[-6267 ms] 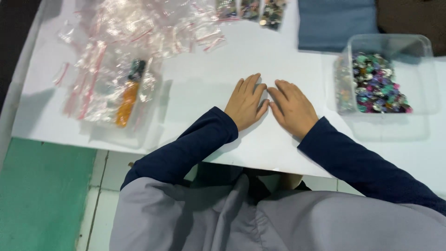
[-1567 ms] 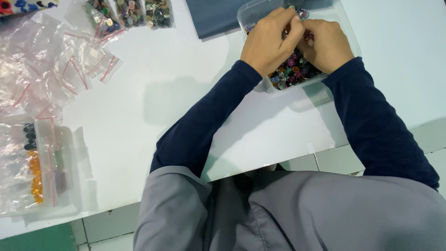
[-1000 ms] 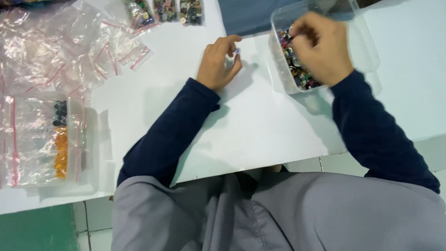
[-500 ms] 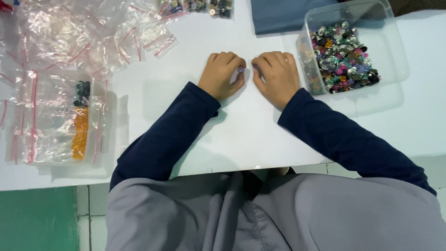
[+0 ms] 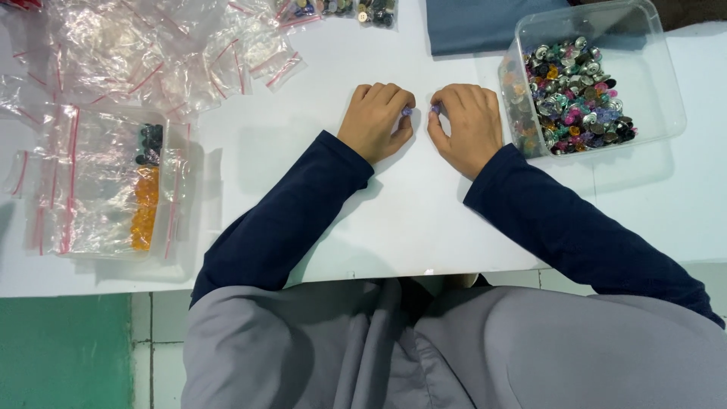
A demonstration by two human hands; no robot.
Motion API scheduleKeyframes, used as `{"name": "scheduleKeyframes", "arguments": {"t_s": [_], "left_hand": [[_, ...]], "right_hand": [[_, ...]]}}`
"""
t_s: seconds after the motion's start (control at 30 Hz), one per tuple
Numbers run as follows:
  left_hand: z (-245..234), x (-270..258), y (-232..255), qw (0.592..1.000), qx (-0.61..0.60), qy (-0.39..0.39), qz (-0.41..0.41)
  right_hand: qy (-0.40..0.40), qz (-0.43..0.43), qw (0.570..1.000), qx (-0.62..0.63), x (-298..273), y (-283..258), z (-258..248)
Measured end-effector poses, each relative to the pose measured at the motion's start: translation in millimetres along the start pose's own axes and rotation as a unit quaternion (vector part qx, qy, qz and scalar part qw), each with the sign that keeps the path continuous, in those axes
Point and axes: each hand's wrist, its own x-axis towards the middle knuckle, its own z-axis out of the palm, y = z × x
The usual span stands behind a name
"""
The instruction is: Sorting and placing small purple beads into a resealable plastic bag
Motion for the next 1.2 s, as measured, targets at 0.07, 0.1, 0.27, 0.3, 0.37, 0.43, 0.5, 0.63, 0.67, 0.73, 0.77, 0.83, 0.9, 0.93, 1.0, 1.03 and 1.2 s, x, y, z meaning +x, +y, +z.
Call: {"name": "scheduleKeyframes", "arguments": {"t_s": [0.07,0.1,0.27,0.3,0.37,0.43,0.5,0.63,0.67,0.73,0.77,0.83,0.9,0.93,1.0,1.03,1.2], "left_hand": [[0.4,0.0,-1.4,1.000,0.001,0.001,0.001],[0.7,0.5,-2.2,1.000,0.002,0.001,0.002],[-1.7,0.4,-1.2,1.000,0.002,-0.006,-0.001],[-3.3,1.3,-0.2,1.000,-0.003,-0.008,-0.003],[-12.3,4.2,3.9,1.000,-0.004,-0.011,0.002],[-18.4,6.9,7.4,1.000,-0.004,-0.015,0.008],[-21.9,9.0,10.1,1.000,-0.001,-0.007,0.020],[-24.2,12.1,15.9,0.999,0.024,0.010,0.044],[-26.3,14.4,19.6,0.998,0.024,0.028,0.060],[-26.7,20.5,27.6,0.996,0.023,0.046,0.077],[-24.8,24.3,32.0,0.994,0.017,0.065,0.086],[-38.2,41.9,47.5,0.992,0.011,0.085,0.098],[-68.7,65.3,72.8,0.987,-0.113,0.068,0.089],[-69.1,74.8,79.8,0.987,-0.113,0.068,0.091],[-70.1,94.2,95.9,0.977,-0.176,0.079,0.091],[-61.8,105.1,101.6,0.976,-0.178,0.079,0.094],[15.5,150.9,132.8,0.984,-0.159,-0.061,0.060]], "right_hand": [[-0.003,-0.001,1.000,-0.003,0.2,0.3,-0.4],[-0.005,-0.002,1.000,-0.006,0.5,0.8,-0.8],[-0.010,0.010,1.000,0.013,1.2,-2.5,-4.0],[-0.016,0.013,1.000,0.023,1.3,-2.0,-4.4],[-0.010,0.015,0.999,0.043,3.8,-6.4,-9.6],[-0.003,0.018,0.998,0.063,4.5,-10.0,-15.6],[0.000,0.008,0.995,0.098,3.9,-12.9,-22.4],[0.003,-0.006,0.992,0.125,-9.7,-25.5,-36.3],[0.037,-0.039,0.992,0.116,-13.6,-29.3,-41.5],[0.072,-0.070,0.989,0.105,-18.9,-32.3,-55.1],[0.104,-0.102,0.987,0.073,-20.6,-31.6,-63.6],[0.140,-0.132,0.981,0.037,-17.3,-26.2,-91.9],[0.128,-0.102,0.986,-0.014,-10.9,-18.8,-132.3],[0.129,-0.101,0.986,-0.015,-6.7,-10.2,-141.2],[0.114,-0.010,0.991,-0.069,-0.2,6.7,-161.0],[0.115,-0.008,0.991,-0.072,-3.8,28.1,-161.0],[-0.218,0.144,0.957,0.129,-11.2,92.1,-162.3]]}}
